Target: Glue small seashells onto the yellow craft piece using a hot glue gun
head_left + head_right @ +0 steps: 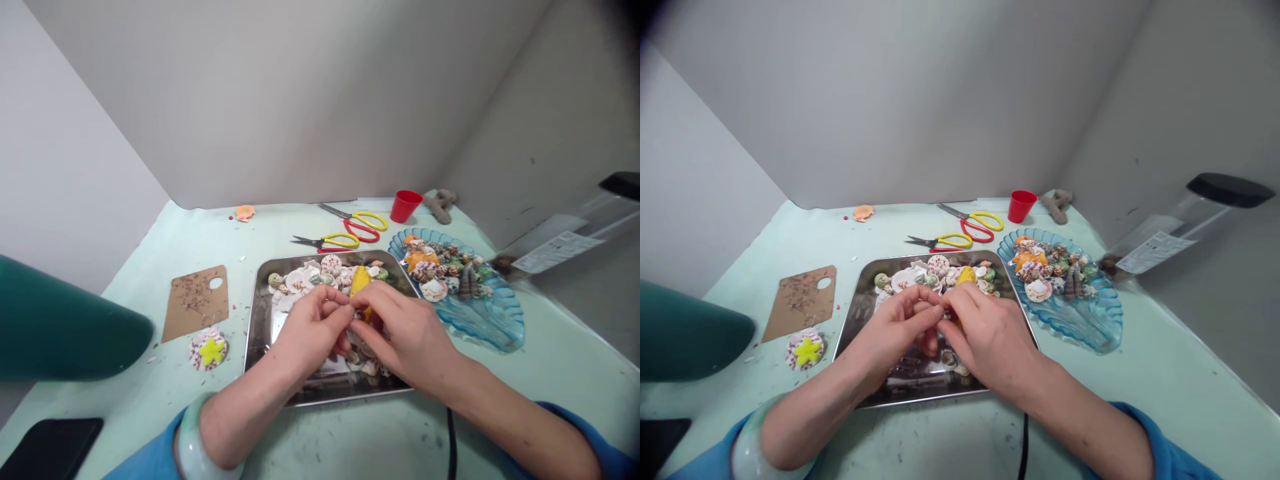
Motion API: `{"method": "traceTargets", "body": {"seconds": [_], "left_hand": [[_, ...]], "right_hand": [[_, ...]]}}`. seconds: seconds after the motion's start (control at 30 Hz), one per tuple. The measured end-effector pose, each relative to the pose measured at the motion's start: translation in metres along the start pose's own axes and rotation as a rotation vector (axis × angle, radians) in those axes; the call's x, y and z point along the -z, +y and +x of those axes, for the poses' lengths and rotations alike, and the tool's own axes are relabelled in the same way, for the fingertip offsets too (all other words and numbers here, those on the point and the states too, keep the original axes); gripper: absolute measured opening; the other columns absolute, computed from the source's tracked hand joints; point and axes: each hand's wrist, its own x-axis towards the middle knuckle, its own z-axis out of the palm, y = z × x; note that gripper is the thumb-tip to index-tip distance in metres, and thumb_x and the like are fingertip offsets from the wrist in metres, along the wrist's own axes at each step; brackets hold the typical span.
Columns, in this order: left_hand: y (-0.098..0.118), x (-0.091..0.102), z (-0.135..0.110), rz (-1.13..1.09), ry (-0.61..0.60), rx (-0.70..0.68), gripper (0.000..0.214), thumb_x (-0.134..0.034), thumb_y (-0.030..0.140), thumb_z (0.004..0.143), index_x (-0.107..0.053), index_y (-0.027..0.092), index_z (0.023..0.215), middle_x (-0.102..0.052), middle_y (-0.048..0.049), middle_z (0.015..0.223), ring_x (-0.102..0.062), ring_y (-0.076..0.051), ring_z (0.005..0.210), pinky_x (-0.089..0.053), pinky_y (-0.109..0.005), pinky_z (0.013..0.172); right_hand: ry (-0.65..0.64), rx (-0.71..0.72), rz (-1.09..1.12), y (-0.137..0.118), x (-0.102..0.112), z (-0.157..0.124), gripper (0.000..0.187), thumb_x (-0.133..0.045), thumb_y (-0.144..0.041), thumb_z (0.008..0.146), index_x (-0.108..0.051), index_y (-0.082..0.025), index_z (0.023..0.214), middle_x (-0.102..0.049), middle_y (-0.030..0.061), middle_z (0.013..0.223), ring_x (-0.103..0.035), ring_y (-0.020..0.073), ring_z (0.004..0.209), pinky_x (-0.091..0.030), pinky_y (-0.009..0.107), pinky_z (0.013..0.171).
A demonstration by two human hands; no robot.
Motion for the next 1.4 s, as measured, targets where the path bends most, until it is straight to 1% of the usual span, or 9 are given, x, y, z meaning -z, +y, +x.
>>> {"method": "traceTargets", "body": {"seconds": [0.17, 0.4, 0.63, 0.83, 0.93, 1.13, 1.4], "left_hand": [[-0.0005, 0.0005, 0.0001, 0.032, 0.004, 0.002, 0.016, -0.056, 0.030, 0.079, -0.047, 0.018, 0.083, -0.049, 0.0071, 0.049, -0.046, -0.008, 0.042, -0.041, -0.019, 0.045], [-0.0015, 0.0001, -0.0003, 0.076, -0.003, 0.017, 0.018, -0.054, 0.035, 0.082, -0.048, 0.018, 0.086, -0.049, 0.0062, 0.048, -0.048, -0.009, 0.043, -0.041, -0.020, 0.045], [-0.0013, 0.0000, -0.0005, 0.015, -0.014, -0.011, 0.021, -0.060, 0.033, 0.077, -0.048, 0.018, 0.084, -0.049, 0.0076, 0.053, -0.047, -0.007, 0.043, -0.043, -0.021, 0.046], [-0.0009, 0.0006, 0.0008, 0.015, -0.011, -0.005, 0.016, -0.057, 0.027, 0.078, -0.047, 0.018, 0.084, -0.049, 0.0077, 0.054, -0.047, -0.007, 0.044, -0.043, -0.020, 0.046], [0.0001, 0.0006, 0.0005, 0.012, -0.002, -0.008, 0.013, -0.056, 0.026, 0.078, -0.047, 0.018, 0.084, -0.047, 0.0081, 0.052, -0.046, -0.007, 0.043, -0.043, -0.020, 0.046], [0.0039, -0.0004, -0.0021, 0.026, 0.024, -0.002, 0.010, -0.056, 0.024, 0.078, -0.050, 0.018, 0.083, -0.047, 0.0079, 0.050, -0.046, -0.007, 0.043, -0.041, -0.018, 0.045], [0.0009, 0.0004, 0.0001, 0.043, 0.016, -0.014, 0.011, -0.056, 0.025, 0.079, -0.050, 0.018, 0.085, -0.048, 0.0072, 0.052, -0.047, -0.007, 0.044, -0.042, -0.020, 0.046]], "right_hand": [[0.014, 0.006, -0.013, -0.0004, -0.0004, 0.0010, 0.008, -0.048, -0.022, 0.088, -0.054, -0.017, 0.087, -0.056, 0.0034, 0.078, -0.051, 0.0130, 0.062, -0.038, 0.025, 0.056], [0.003, -0.018, -0.060, -0.0007, -0.0008, 0.0011, 0.013, -0.044, -0.024, 0.090, -0.052, -0.017, 0.083, -0.056, 0.0046, 0.076, -0.053, 0.0140, 0.062, -0.039, 0.025, 0.056], [0.025, -0.001, -0.032, -0.0006, -0.0008, 0.0008, 0.009, -0.046, -0.021, 0.087, -0.053, -0.017, 0.084, -0.055, 0.0033, 0.076, -0.052, 0.0133, 0.062, -0.038, 0.024, 0.056], [0.003, -0.017, -0.015, 0.0004, -0.0009, -0.0008, 0.009, -0.048, -0.023, 0.088, -0.054, -0.017, 0.087, -0.056, 0.0035, 0.079, -0.051, 0.0131, 0.062, -0.039, 0.025, 0.057], [0.017, -0.014, -0.018, 0.0003, -0.0008, -0.0006, 0.008, -0.048, -0.023, 0.087, -0.054, -0.018, 0.090, -0.056, 0.0029, 0.078, -0.051, 0.0129, 0.062, -0.038, 0.024, 0.056], [0.062, -0.008, -0.031, 0.0000, -0.0017, 0.0004, 0.007, -0.048, -0.025, 0.088, -0.052, -0.019, 0.086, -0.055, 0.0008, 0.074, -0.049, 0.0112, 0.056, -0.035, 0.023, 0.053], [0.051, -0.005, -0.025, -0.0005, -0.0006, 0.0002, 0.009, -0.047, -0.025, 0.089, -0.051, -0.018, 0.084, -0.053, 0.0004, 0.073, -0.047, 0.0111, 0.056, -0.034, 0.024, 0.053]]}}
